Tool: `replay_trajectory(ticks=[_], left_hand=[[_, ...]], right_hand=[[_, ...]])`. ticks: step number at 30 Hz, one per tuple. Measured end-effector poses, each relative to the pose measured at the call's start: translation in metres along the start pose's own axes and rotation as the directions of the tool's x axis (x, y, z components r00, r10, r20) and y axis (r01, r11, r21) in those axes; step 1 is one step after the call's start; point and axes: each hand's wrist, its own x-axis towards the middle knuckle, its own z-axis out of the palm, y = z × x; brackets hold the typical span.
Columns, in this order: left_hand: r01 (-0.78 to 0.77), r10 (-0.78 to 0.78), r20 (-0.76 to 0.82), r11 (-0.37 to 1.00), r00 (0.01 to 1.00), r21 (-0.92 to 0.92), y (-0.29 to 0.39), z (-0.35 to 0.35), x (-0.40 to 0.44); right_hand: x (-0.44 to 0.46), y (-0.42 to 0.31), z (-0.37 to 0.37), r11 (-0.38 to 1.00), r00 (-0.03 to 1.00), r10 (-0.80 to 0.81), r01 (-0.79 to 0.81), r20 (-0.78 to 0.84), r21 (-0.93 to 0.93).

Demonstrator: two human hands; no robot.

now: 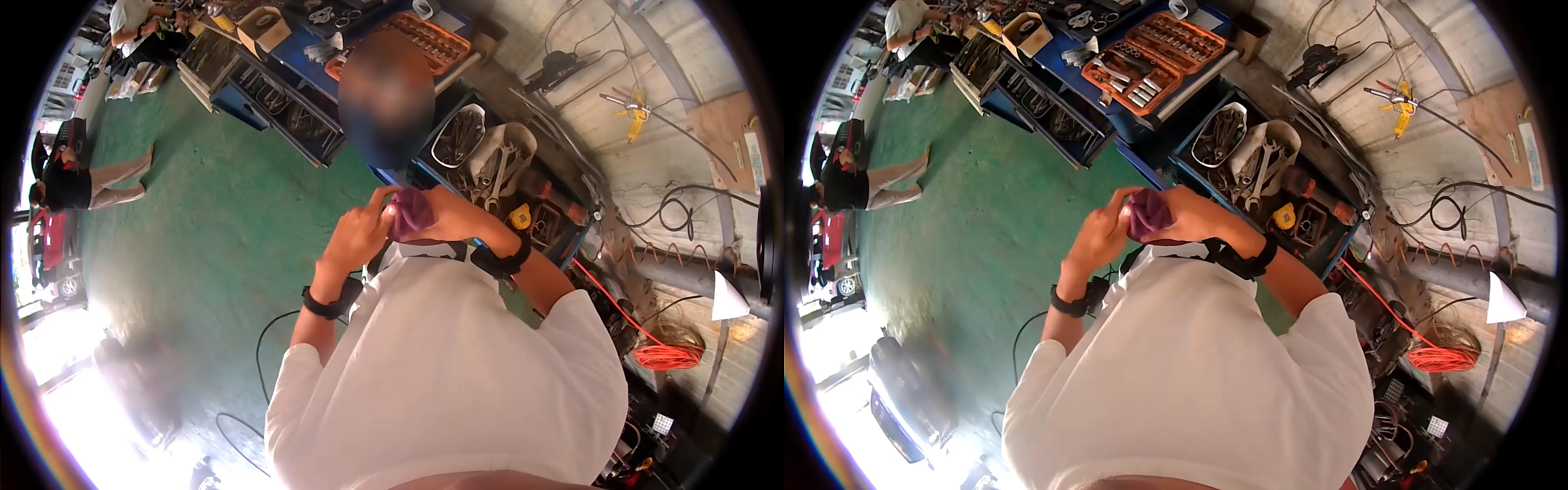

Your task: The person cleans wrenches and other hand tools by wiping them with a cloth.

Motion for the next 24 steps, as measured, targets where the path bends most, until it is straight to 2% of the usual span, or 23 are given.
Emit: replay_trajectory(ticks=[2,3,4,5,6,8,10,12,14,16,17,19,20,22,23,24], left_hand=[[-0.008,0.008,0.015,1.0,1.0,-0.012,-0.006,-0.002,-0.006],[-0.065,0.067,0.019,0.994,0.998,-0.083,-0.014,0.0,-0.011],[-0.125,0.129,0.02,0.981,0.991,-0.148,-0.017,-0.002,-0.014],[-0.125,0.128,0.015,0.982,0.992,-0.144,-0.016,-0.003,-0.017],[-0.087,0.092,0.044,0.99,0.995,-0.11,-0.01,-0.002,-0.021],[-0.053,0.059,0.072,0.995,0.996,-0.082,-0.003,-0.003,-0.021],[0.079,-0.074,0.097,0.996,0.993,-0.048,0.001,-0.008,-0.022],[0.1,-0.097,0.09,0.994,0.991,-0.033,0.006,-0.015,-0.026],[0.118,-0.117,0.071,0.993,0.991,-0.008,0.002,-0.018,-0.03],[0.002,0.001,0.044,0.999,0.999,-0.054,-0.007,-0.012,-0.034],[0.0,0.002,0.046,0.998,0.999,-0.055,-0.009,-0.01,-0.034],[-0.001,0.003,-0.034,0.999,0.999,0.042,-0.004,-0.011,-0.03],[-0.003,0.004,-0.026,0.999,1.0,0.043,-0.001,-0.012,-0.028],[0.004,-0.005,-0.12,1.0,0.993,-0.01,0.008,-0.011,-0.022],[-0.004,0.004,-0.119,1.0,0.993,-0.007,0.009,-0.007,-0.018],[-0.013,0.004,-0.179,0.999,0.984,-0.049,0.007,-0.001,-0.015]], right_hand=[[-0.005,-0.008,-0.002,0.993,0.992,-0.113,0.115,-0.061,0.033],[-0.009,-0.012,-0.003,0.992,0.992,-0.116,0.118,-0.052,0.037],[-0.015,-0.015,-0.006,0.997,0.997,-0.07,0.069,0.025,0.043],[-0.019,-0.016,-0.01,0.999,0.995,-0.023,0.019,0.099,0.04],[-0.022,-0.016,-0.011,1.0,0.988,0.022,-0.024,0.155,0.01],[-0.024,-0.009,-0.01,1.0,0.989,0.021,-0.018,0.143,-0.019],[-0.028,0.003,-0.003,0.999,0.991,0.02,-0.015,0.129,-0.039],[-0.031,0.012,0.006,0.997,0.996,-0.072,0.073,-0.052,0.022],[-0.039,0.006,0.004,0.998,0.997,-0.056,0.057,-0.059,0.021],[-0.045,0.004,0.007,0.997,0.996,-0.063,0.065,-0.062,0.04],[-0.047,0.002,0.01,0.997,0.996,-0.061,0.064,-0.064,0.041],[-0.048,0.002,0.017,0.993,0.983,-0.01,0.032,-0.184,0.113],[-0.047,0.004,0.021,0.99,0.974,0.01,0.023,-0.225,0.14],[-0.033,0.025,0.027,0.987,0.867,-0.063,0.127,-0.494,0.096],[-0.025,0.028,0.03,0.987,0.864,-0.066,0.129,-0.5,0.092],[-0.013,0.026,0.031,0.942,0.79,-0.035,0.231,-0.613,0.243]])
